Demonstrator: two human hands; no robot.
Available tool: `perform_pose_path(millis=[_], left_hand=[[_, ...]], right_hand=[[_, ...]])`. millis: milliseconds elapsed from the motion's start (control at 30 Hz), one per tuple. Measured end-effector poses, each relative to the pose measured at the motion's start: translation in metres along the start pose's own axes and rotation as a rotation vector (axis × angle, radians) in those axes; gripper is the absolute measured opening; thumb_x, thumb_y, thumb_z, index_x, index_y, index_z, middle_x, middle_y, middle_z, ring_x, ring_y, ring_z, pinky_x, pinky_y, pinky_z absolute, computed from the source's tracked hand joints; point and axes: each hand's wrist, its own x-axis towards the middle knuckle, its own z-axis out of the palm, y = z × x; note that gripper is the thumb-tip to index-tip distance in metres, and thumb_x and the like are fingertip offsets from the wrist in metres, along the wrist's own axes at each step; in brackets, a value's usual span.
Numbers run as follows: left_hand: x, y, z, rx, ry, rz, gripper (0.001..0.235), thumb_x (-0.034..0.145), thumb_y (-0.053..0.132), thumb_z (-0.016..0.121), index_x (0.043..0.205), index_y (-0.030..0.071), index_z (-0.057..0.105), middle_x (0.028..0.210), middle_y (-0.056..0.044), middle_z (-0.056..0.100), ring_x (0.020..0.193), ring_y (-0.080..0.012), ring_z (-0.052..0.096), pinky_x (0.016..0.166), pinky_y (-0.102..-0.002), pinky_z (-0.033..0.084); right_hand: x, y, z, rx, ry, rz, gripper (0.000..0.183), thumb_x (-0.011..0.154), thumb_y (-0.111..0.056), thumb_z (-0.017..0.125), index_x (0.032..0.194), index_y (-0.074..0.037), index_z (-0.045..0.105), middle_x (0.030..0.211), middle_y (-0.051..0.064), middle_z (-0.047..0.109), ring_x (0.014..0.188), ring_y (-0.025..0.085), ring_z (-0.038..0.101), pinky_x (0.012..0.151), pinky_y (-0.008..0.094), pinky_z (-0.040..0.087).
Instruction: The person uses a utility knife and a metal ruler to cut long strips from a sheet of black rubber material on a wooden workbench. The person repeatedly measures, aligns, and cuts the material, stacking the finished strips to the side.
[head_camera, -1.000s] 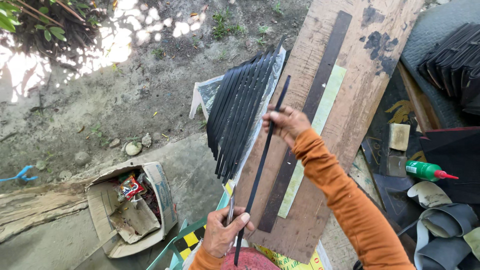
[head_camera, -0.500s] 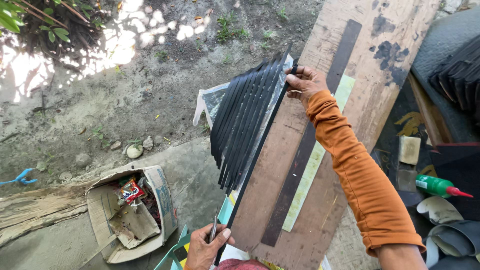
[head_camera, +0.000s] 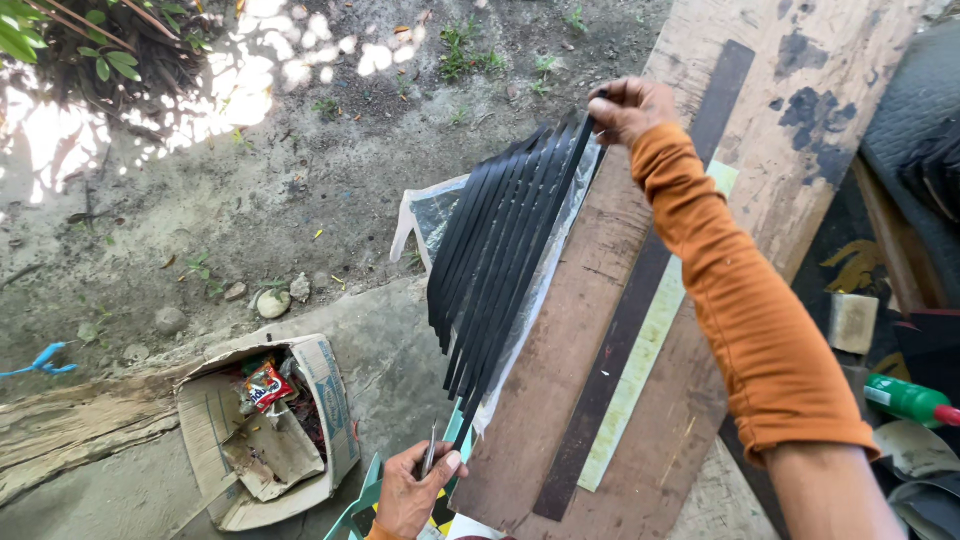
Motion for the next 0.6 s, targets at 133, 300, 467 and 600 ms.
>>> perform_pose_path(millis=[133, 300, 467, 600], left_hand=[[0.017, -0.005, 0.004, 0.007, 0.039, 0.047, 0.025, 0.088, 0.014, 0.075, 0.100, -0.008, 0.075, 0.076, -0.008, 0.078, 0.068, -0.0085, 0.065, 0.064, -0.023, 0.050], [0.037, -0.013, 0.019, 0.021, 0.191, 0.077, 0.023, 0.082, 0.010, 0.081, 0.102, -0.003, 0.079, 0.077, 0.001, 0.069, 0.067, -0.0045, 0.058, 0.061, -0.022, 0.048], [0.043, -0.012, 0.023, 0.073, 0.223, 0.048, 0.024, 0.081, 0.009, 0.083, 0.100, -0.003, 0.080, 0.072, 0.001, 0.068, 0.063, -0.0045, 0.054, 0.058, -0.022, 0.047], [0.048, -0.005, 0.026, 0.103, 0.253, 0.044, 0.025, 0.080, 0.011, 0.084, 0.099, -0.004, 0.080, 0.073, 0.001, 0.069, 0.064, -0.0055, 0.054, 0.059, -0.023, 0.048]], right_hand=[[0.052, 0.016, -0.010, -0.228, 0.013, -0.141, 0.014, 0.092, -0.002, 0.080, 0.104, -0.007, 0.075, 0.090, 0.004, 0.076, 0.073, 0.011, 0.070, 0.060, 0.028, 0.059], [0.088, 0.049, -0.019, -0.177, 0.024, -0.333, 0.021, 0.084, 0.004, 0.081, 0.101, -0.007, 0.074, 0.089, 0.003, 0.076, 0.078, 0.007, 0.073, 0.072, 0.024, 0.063], [0.105, 0.069, -0.025, -0.245, 0.012, -0.396, 0.013, 0.088, 0.005, 0.081, 0.098, -0.003, 0.077, 0.091, 0.005, 0.077, 0.080, 0.008, 0.072, 0.076, 0.024, 0.062], [0.107, 0.067, -0.025, -0.328, 0.040, -0.403, 0.012, 0.089, 0.003, 0.080, 0.098, -0.004, 0.077, 0.091, 0.004, 0.077, 0.080, 0.008, 0.072, 0.075, 0.024, 0.063]])
